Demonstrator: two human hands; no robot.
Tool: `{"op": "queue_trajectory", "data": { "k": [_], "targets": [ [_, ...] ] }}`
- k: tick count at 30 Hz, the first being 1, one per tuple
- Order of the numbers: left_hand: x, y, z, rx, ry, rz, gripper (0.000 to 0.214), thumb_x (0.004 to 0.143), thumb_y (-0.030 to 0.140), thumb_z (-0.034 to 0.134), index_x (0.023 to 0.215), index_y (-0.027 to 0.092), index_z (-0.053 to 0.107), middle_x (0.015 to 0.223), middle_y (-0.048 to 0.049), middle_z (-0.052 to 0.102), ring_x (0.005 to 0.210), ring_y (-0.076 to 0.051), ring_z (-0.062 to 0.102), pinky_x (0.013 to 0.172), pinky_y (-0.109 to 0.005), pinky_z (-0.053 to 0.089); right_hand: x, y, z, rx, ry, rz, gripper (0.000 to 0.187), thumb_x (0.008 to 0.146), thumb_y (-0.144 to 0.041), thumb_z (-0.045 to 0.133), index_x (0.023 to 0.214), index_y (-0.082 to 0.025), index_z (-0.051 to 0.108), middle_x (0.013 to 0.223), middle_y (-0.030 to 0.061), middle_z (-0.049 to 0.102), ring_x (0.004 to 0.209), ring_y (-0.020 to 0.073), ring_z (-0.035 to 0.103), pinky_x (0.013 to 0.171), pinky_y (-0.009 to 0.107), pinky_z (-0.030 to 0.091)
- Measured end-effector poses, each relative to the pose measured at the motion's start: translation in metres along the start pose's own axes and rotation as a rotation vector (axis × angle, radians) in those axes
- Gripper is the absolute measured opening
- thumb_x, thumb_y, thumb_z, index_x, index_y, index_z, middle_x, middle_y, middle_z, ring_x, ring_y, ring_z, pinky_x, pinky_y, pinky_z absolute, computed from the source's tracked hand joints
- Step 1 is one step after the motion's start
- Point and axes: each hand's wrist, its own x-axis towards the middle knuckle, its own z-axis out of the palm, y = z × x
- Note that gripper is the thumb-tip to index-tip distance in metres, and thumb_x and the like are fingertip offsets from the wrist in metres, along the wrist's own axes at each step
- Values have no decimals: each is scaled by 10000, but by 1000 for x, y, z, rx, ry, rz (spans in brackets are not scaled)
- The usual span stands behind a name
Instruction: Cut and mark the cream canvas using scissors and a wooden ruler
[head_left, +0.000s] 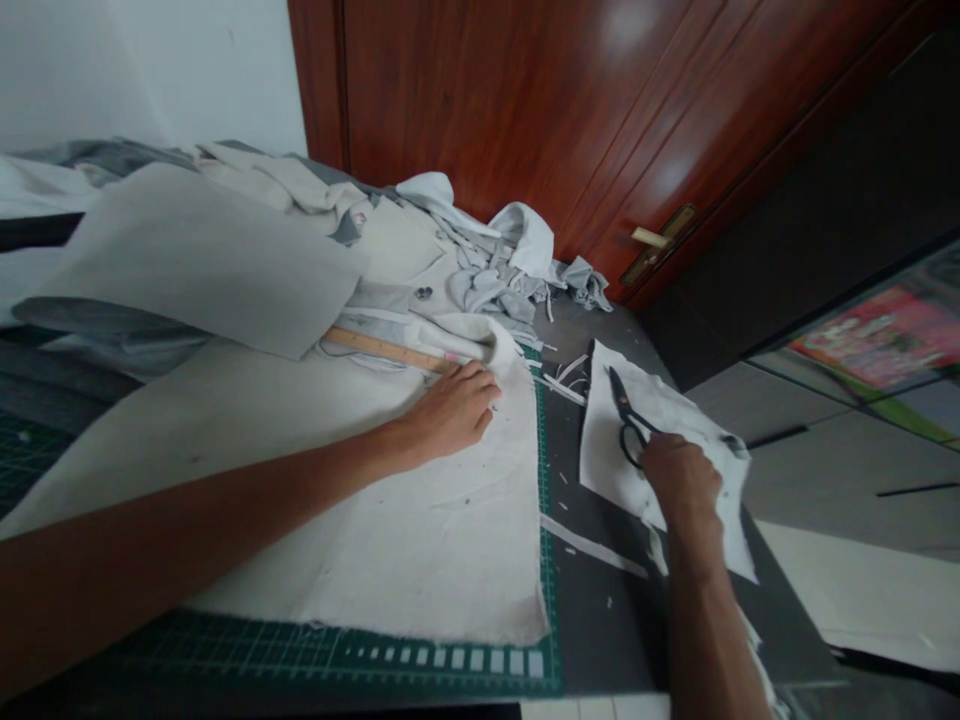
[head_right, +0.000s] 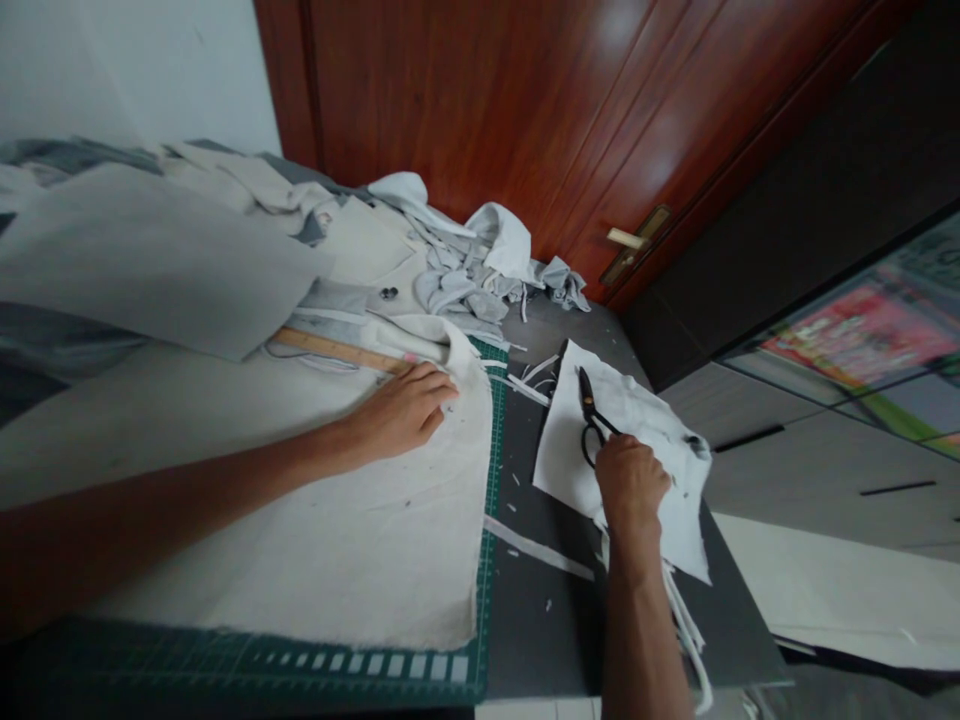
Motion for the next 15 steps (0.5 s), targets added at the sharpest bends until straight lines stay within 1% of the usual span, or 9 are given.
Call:
{"op": "queue_trajectory", "data": {
  "k": [2,3,5,7,9,10,13,15],
  "targets": [
    [0,-1,1,-10,3,-3,236,954,124,511,1110,143,687,1181,-105,675,1201,-284,529,1123,-445,388,-7,-24,-9,-138,32,83,560,1039,-356,327,899,-39,767,703,276,674,604,372,705,569,482,509],
    [0,-2,1,-13,5,-5,244,953,119,508,1116,140,688,1193,-108,676,1211,-287,528,1133,-454,384,-9,-37,-14,-214,23,103,534,1039,-322,341,929,-19,768,758,296,693,654,385,727,583,482,520],
    [0,-3,2,-18,5,-8,258,950,114,502,1127,136,688,1206,-115,678,1221,-293,530,1142,-474,382,-9,-62,-25,-296,-67,126,486,1038,-282,387,974,8,771,842,317,717,752,398,757,618,476,542],
    [0,-4,3,-19,5,-10,262,945,116,506,1132,142,688,1214,-115,681,1220,-295,535,1133,-483,397,-4,-79,-36,-320,-184,144,447,1037,-262,432,974,11,780,890,320,731,834,397,772,661,465,560],
    [-1,-5,3,-18,9,-11,259,937,117,517,1124,158,690,1219,-106,683,1216,-292,539,1121,-481,411,2,-87,-46,-320,-258,161,390,1018,-218,476,936,1,787,898,307,743,880,395,778,689,451,567],
    [-1,-5,3,-17,12,-11,255,933,116,522,1119,165,690,1216,-101,685,1211,-290,542,1119,-478,414,4,-88,-50,-317,-273,165,358,1002,-182,491,914,-2,788,891,299,748,890,397,780,695,445,567],
    [-1,-5,2,-19,23,-10,246,926,109,535,1102,178,692,1178,-90,690,1187,-284,551,1112,-472,421,6,-88,-62,-321,-275,144,321,975,-102,482,911,1,779,900,289,756,914,404,780,712,435,561],
    [-1,-5,3,-25,32,-9,243,923,103,540,1095,182,692,1163,-89,691,1179,-285,554,1105,-476,428,4,-85,-70,-339,-261,105,331,1001,-127,466,950,-6,769,942,292,758,936,406,776,732,433,554]
  ]
}}
